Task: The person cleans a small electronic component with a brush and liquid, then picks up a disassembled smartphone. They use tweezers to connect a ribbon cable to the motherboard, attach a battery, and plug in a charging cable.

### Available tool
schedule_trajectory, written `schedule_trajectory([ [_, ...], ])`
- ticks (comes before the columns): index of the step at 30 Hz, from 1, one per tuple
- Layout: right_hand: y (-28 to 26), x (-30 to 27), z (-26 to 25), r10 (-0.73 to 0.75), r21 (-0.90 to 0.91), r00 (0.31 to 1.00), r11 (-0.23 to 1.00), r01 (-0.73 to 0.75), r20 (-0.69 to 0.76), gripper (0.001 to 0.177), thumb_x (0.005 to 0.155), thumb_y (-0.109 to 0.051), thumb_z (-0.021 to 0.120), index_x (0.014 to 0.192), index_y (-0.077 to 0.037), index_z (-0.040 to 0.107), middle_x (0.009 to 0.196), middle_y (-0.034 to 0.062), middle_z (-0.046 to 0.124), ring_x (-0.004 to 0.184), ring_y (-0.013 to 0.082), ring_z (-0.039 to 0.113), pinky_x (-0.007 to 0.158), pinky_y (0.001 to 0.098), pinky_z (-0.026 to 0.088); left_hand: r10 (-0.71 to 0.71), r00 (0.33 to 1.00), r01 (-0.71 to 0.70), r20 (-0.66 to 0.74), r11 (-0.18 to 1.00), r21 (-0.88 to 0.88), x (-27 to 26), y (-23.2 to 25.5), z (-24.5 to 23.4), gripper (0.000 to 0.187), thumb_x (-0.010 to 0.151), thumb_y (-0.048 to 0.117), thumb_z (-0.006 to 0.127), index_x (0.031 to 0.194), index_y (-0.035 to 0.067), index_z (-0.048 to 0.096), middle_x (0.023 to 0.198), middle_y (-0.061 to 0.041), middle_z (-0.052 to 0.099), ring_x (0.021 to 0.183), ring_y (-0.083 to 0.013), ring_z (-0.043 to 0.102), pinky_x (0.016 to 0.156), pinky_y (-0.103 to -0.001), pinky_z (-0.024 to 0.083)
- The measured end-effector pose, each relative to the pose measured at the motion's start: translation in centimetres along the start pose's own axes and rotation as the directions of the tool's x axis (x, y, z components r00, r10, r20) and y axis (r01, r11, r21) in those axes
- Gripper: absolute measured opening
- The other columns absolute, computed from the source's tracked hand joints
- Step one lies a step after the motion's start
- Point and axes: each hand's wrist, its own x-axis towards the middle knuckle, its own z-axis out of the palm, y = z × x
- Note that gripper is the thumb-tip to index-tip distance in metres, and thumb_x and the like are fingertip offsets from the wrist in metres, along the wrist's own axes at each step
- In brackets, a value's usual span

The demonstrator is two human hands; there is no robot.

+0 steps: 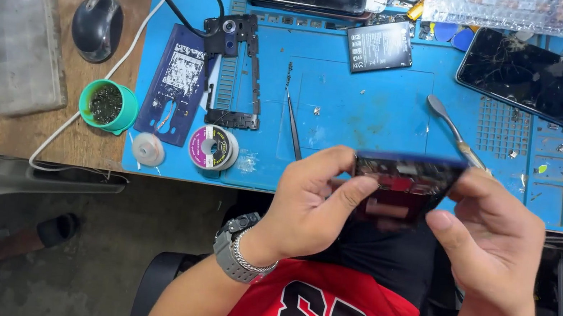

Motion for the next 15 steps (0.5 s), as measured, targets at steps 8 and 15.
schedule_trajectory([
  [8, 3.3, -2.0, 0.2, 0.300, 0.246, 0.952, 0.920, -0.306, 0.063, 0.023, 0.098, -0.013, 0.064, 0.106, 0.008, 0.071, 0.099, 0.0147, 0.074, 0.087, 0.0201, 0.069, 0.077, 0.0313, 0.058, -0.259, 0.965, 0.244, -0.030, 0.939, -0.240, -1.5, -2.3, 0.9, 0.011, 0.102, 0.021, 0.059, 0.097, 0.011, 0.058, 0.083, 0.004, 0.052, 0.074, -0.0071, 0.046, 0.066, -0.024, 0.044],
  [15, 2.2, -3.2, 1.2, 0.231, 0.189, 0.968, 0.950, -0.247, 0.103, 0.014, 0.092, -0.011, 0.069, 0.094, 0.000, 0.076, 0.095, 0.0120, 0.081, 0.082, 0.0145, 0.073, 0.072, 0.0285, 0.062, -0.321, 0.940, 0.341, 0.118, 0.898, -0.279, -2.5, -1.9, 1.4, 0.028, 0.092, 0.027, 0.073, 0.113, 0.008, 0.071, 0.108, -0.006, 0.076, 0.098, -0.0157, 0.071, 0.085, -0.031, 0.061],
])
